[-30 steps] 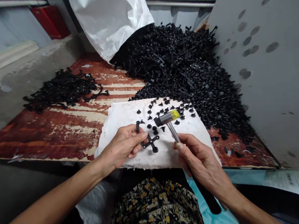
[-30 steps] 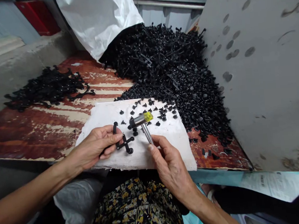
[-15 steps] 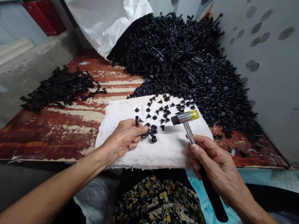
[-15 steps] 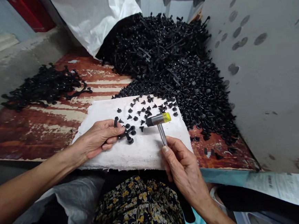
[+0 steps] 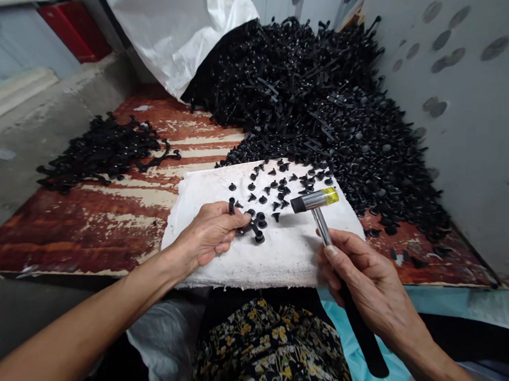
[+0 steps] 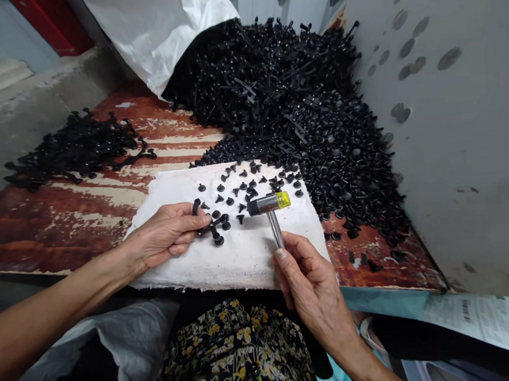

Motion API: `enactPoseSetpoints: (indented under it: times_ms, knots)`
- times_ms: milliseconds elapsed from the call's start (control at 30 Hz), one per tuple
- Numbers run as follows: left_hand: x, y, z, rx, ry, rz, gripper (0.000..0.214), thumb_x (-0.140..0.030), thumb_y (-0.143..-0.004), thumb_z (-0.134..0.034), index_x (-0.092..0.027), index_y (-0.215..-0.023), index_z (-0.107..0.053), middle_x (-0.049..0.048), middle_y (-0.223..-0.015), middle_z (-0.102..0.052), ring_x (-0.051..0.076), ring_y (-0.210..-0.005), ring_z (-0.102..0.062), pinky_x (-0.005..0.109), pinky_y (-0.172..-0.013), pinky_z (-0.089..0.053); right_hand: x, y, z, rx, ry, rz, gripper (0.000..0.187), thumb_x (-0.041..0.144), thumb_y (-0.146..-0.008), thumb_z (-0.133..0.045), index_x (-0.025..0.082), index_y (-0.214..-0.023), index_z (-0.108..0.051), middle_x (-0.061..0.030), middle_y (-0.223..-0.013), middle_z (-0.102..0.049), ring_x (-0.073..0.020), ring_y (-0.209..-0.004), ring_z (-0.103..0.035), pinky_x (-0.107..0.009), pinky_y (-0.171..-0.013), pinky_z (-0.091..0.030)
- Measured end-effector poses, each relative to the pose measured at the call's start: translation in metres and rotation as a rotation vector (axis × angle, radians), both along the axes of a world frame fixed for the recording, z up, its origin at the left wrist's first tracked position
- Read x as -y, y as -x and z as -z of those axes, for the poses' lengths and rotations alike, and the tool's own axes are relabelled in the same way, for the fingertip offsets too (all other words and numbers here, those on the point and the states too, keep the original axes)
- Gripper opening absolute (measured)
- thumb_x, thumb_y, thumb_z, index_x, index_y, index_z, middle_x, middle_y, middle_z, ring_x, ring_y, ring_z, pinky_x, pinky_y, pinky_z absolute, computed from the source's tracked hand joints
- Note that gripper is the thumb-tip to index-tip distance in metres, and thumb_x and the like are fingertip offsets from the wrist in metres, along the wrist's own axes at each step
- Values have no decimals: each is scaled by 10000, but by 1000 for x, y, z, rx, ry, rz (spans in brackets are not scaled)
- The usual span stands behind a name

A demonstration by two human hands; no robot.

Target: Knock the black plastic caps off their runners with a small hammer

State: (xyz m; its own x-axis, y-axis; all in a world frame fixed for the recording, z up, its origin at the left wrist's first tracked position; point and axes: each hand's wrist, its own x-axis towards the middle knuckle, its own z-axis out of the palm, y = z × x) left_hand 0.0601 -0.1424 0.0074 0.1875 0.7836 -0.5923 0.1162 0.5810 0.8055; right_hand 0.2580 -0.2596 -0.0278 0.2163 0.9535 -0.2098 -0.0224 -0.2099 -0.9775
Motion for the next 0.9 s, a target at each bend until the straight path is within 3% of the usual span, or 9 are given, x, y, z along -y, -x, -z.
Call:
enactPoseSetpoints:
  times_ms: [300, 500, 800, 900]
  knots:
    - [1, -2, -2, -6, -4, 4, 208, -65, -822, -613, -150, -678, -491, -95, -459, -398, -15, -304, -225, 117, -311, -130, 0, -1, 2, 21, -3, 1, 331, 490, -857, -610, 204, -1023, -601, 61, -563, -483, -84, -411, -396, -189, -348, -337]
    - [1, -3, -1, -5, -6, 2, 208, -65, -802, -632, -148, -669, -496, -66, -480, -471, -19, -301, -234, 119, -310, -136, 0, 0, 2, 20, -20, -2, 326, 487, -852, -614, 204, -1013, -599, 49, -596, -515, -80, -404, -404, -193, -342, -339]
    - [-1, -2, 2, -35, -15, 37, 223, -92, -809, -638, -161, -666, -481, -105, -429, -363, -9, -306, -205, 130, -319, -115, 1, -1, 3, 14, -14, -3, 337, 496, -851, -615, 200, -1012, -602, 50, -601, -508, -72, -406, -395, -184, -343, -335]
    - [-1, -4, 0, -52, -9, 48, 220, -93, -823, -628, -157, -674, -479, -89, -452, -415, -14, -309, -206, 130, -316, -117, 1, -1, 3, 17, -14, -3, 326, 487, -859, -610, 202, -1018, -600, 43, -620, -522, -72, -414, -399, -185, -348, -340]
